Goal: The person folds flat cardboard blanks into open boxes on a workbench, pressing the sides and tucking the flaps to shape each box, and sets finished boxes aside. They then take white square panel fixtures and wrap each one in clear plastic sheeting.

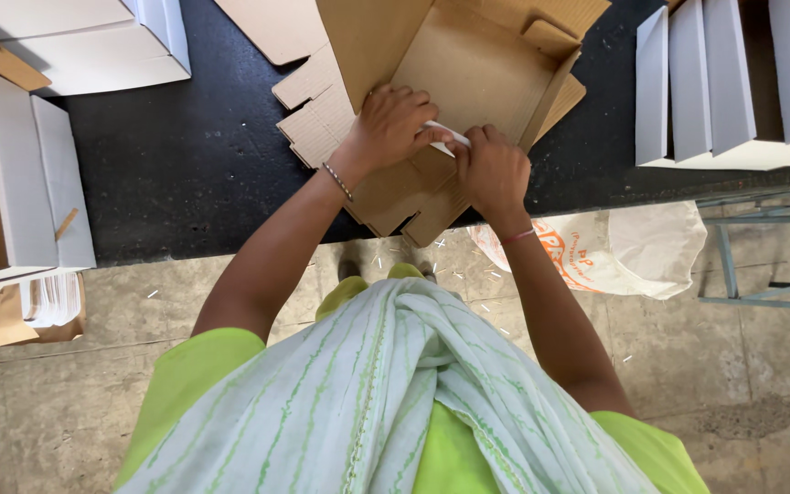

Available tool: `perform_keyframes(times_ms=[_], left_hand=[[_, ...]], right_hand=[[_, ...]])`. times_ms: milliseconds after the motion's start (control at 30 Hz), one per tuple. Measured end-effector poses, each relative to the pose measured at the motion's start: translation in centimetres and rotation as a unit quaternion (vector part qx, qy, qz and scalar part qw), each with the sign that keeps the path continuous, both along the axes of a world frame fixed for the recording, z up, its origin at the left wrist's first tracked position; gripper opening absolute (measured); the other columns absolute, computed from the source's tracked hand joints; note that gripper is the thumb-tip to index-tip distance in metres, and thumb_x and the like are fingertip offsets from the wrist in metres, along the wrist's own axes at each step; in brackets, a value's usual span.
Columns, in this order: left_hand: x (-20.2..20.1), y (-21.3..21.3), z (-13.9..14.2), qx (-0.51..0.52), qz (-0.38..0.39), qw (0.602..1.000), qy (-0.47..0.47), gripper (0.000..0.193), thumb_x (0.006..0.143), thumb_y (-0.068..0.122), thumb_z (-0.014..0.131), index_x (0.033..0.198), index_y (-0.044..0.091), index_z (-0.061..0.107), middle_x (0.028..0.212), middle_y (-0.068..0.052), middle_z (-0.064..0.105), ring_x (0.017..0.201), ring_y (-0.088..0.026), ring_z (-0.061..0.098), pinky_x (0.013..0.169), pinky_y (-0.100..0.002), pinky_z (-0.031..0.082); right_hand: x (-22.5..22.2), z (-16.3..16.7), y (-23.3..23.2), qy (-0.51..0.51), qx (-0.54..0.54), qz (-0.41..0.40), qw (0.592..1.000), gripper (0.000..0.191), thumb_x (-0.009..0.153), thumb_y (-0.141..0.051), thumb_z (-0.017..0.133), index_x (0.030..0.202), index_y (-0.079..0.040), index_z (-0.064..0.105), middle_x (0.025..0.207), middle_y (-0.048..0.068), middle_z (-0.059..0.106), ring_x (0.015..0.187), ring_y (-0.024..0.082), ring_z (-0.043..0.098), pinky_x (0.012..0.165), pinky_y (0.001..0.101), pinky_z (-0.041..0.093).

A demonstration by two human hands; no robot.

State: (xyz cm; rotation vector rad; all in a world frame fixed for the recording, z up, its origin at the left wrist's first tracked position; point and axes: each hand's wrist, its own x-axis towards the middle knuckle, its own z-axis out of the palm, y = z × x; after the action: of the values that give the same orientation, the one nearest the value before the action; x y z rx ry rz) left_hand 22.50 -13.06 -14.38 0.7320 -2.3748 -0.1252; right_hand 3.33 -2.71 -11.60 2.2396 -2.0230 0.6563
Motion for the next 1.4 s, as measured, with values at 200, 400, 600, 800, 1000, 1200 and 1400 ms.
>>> perform_keyframes(times_ms=[200,400,600,800,1000,1200,1400], left_hand=[[-0.6,-0.8,1.5,0.065,-0.004,0.996,-0.056,0.051,0.098,0.06,0.067,0.078,0.013,0.067,0.079,-0.004,0.067,0.084,-0.028,0.066,0.072,-0.046,0.047],[0.8,-0.5,1.5,0.03,-0.1,0.993,-0.052,0.025,0.083,0.039,0.071,0.089,0.016,0.075,0.093,0.0,0.072,0.101,-0.028,0.062,0.087,-0.048,0.045],[6.9,-4.1,3.6,-0.103,0.265,0.956,-0.079,0.047,0.097,0.007,0.061,0.143,0.019,0.068,0.147,-0.028,0.052,0.133,-0.044,0.046,0.114,-0.055,0.029],[8.8,-0.9,6.0,0.028,0.301,0.953,0.007,0.045,0.099,0.015,0.069,0.143,0.007,0.061,0.143,-0.019,0.056,0.133,-0.037,0.05,0.117,-0.053,0.029],[4.0,8.9,4.5,0.074,0.035,0.997,0.006,0.034,0.08,0.027,0.074,0.112,0.016,0.075,0.108,0.0,0.073,0.12,-0.024,0.057,0.119,-0.061,0.016],[5.4,7.5,3.2,0.016,0.077,0.995,-0.059,0.018,0.086,0.007,0.068,0.089,0.021,0.078,0.099,0.004,0.073,0.13,-0.025,0.056,0.125,-0.059,0.011],[9.6,4.4,4.7,-0.047,0.217,0.975,-0.02,0.015,0.087,0.009,0.068,0.092,0.021,0.076,0.126,-0.004,0.073,0.131,-0.028,0.055,0.119,-0.056,0.018]], right_hand=[[-0.2,0.0,-0.1,-0.01,0.031,-0.02,0.999,0.034,0.101,-0.039,0.064,0.088,-0.007,0.068,0.085,0.011,0.069,0.071,0.037,0.068,0.06,0.0491,0.052],[0.5,3.6,0.6,-0.011,0.122,0.027,0.992,0.025,0.095,-0.036,0.067,0.099,-0.013,0.076,0.089,0.012,0.072,0.075,0.038,0.069,0.064,0.0495,0.054],[3.1,9.2,2.9,-0.129,0.001,0.316,0.94,0.037,0.093,-0.023,0.072,0.127,-0.008,0.069,0.121,0.012,0.073,0.119,0.037,0.066,0.108,0.0588,0.036],[-1.3,12.2,2.6,-0.159,-0.04,0.164,0.973,0.037,0.09,0.013,0.055,0.117,-0.009,0.068,0.132,0.007,0.073,0.123,0.03,0.067,0.109,0.0439,0.047],[-7.4,10.0,0.9,-0.165,-0.026,0.086,0.982,0.048,0.088,0.015,0.05,0.125,-0.006,0.071,0.129,0.011,0.07,0.119,0.035,0.064,0.104,0.0421,0.051],[-10.0,7.1,-1.3,0.088,-0.071,0.126,0.986,0.028,0.083,0.002,0.068,0.102,-0.015,0.078,0.142,0.009,0.068,0.141,0.034,0.05,0.118,0.0486,0.035],[-6.1,7.5,2.2,0.034,0.002,0.192,0.981,0.008,0.084,-0.013,0.079,0.092,-0.013,0.076,0.13,0.002,0.07,0.127,0.028,0.059,0.11,0.045,0.042]])
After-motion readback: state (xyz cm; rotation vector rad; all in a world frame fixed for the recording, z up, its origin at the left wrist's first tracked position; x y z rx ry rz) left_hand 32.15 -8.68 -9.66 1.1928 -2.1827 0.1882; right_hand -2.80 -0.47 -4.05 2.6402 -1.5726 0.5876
